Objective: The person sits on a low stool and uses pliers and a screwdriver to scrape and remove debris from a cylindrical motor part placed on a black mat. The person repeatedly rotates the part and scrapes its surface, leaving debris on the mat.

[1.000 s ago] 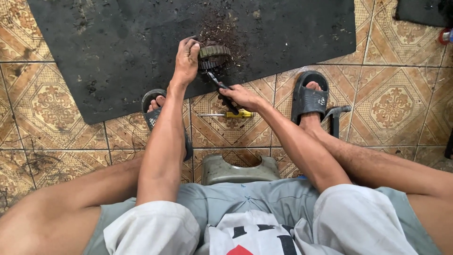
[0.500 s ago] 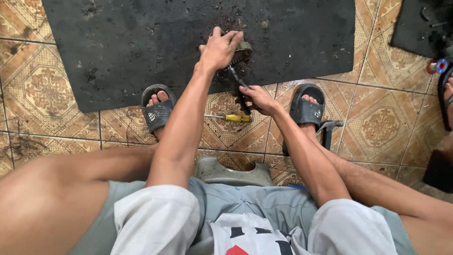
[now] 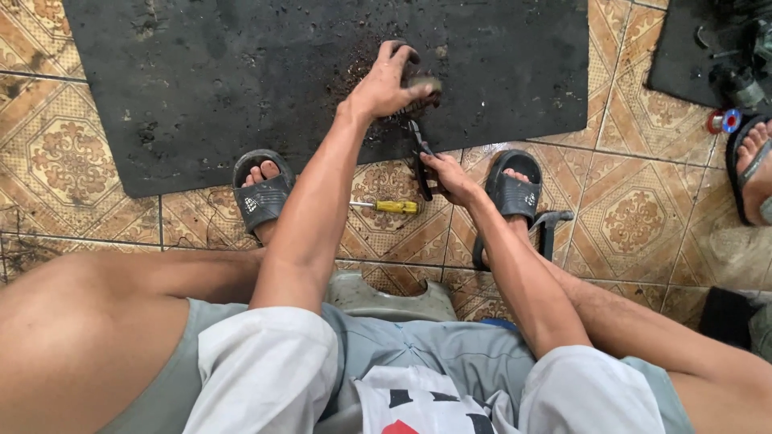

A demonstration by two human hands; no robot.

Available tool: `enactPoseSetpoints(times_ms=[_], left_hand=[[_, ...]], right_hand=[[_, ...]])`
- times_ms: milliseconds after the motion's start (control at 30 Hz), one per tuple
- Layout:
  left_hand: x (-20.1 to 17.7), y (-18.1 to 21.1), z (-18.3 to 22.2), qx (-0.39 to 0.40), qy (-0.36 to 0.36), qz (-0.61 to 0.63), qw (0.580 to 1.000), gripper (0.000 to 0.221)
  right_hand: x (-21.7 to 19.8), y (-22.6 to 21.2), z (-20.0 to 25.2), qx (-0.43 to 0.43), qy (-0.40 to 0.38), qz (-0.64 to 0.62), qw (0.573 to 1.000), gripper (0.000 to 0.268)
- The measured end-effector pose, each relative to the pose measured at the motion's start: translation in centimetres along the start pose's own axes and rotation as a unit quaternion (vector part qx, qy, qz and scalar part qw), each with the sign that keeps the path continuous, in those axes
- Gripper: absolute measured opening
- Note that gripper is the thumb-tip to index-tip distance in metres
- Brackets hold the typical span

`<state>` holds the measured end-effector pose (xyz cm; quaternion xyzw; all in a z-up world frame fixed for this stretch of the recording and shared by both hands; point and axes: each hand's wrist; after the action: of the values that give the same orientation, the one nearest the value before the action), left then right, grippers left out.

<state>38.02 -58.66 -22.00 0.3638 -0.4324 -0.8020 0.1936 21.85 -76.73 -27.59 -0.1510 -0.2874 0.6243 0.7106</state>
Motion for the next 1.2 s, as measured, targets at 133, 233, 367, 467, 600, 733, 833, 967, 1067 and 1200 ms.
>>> enactPoseSetpoints(times_ms=[133, 233, 367, 467, 600, 733, 833, 967, 1067, 1200], left_hand=[[2.6, -1.6, -2.0, 0.013, 0.111, -0.037, 0.993, 0.07], [2.0, -1.7, -1.7, 0.003, 0.121, -0.05, 0.991, 0.07], [2.1, -1.0, -2.1, 0.0, 0.097, -0.059, 0.994, 0.078], [2.8, -0.5, -2.5, -0.016, 0.082, -0.058, 0.995, 0.069], [3.1, -0.6, -2.8, 0.004, 0.1, -0.105, 0.989, 0.065], [3.0, -1.0, -2.9, 0.019, 0.108, -0.101, 0.989, 0.068], [3.1, -1.4, -3.2, 0.019, 0.108, -0.116, 0.987, 0.068], [3.5, -0.2, -4.0, 0.011, 0.099, -0.14, 0.985, 0.061], [4.2, 1.2, -5.0, -0.035, 0.09, -0.151, 0.984, 0.056], [5.0, 2.1, -6.4, -0.055, 0.098, -0.174, 0.978, 0.049]], right_hand=[[0.1, -0.2, 0.9, -0.008, -0.001, 0.0, 1.0, 0.02], [0.6, -1.0, 1.6, -0.002, 0.002, -0.003, 1.0, 0.023], [-0.1, -0.5, 0.9, -0.001, 0.006, -0.006, 1.0, 0.024], [-0.7, -0.1, 0.6, -0.005, 0.0, -0.009, 1.0, 0.025], [-0.7, -0.1, 0.5, -0.005, 0.004, -0.019, 1.0, 0.025], [-1.0, 0.2, 0.3, -0.011, -0.001, -0.017, 1.0, 0.027], [-1.5, 0.5, -0.2, -0.015, 0.004, -0.02, 1.0, 0.026], [-1.3, 0.1, 0.2, -0.005, 0.019, -0.027, 0.999, 0.026], [-0.9, -0.3, 0.7, 0.002, 0.02, -0.022, 1.0, 0.032], [-0.6, -0.3, 1.4, 0.007, 0.024, -0.02, 0.999, 0.027]])
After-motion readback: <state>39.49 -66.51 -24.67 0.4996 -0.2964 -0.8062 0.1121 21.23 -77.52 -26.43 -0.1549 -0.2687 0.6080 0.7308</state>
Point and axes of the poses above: each hand's wrist, its own z-axis away from the middle knuckle, its own x-axis out of the palm, y = z × x, and after that the axes turned 2 degrees about -x, right-handed
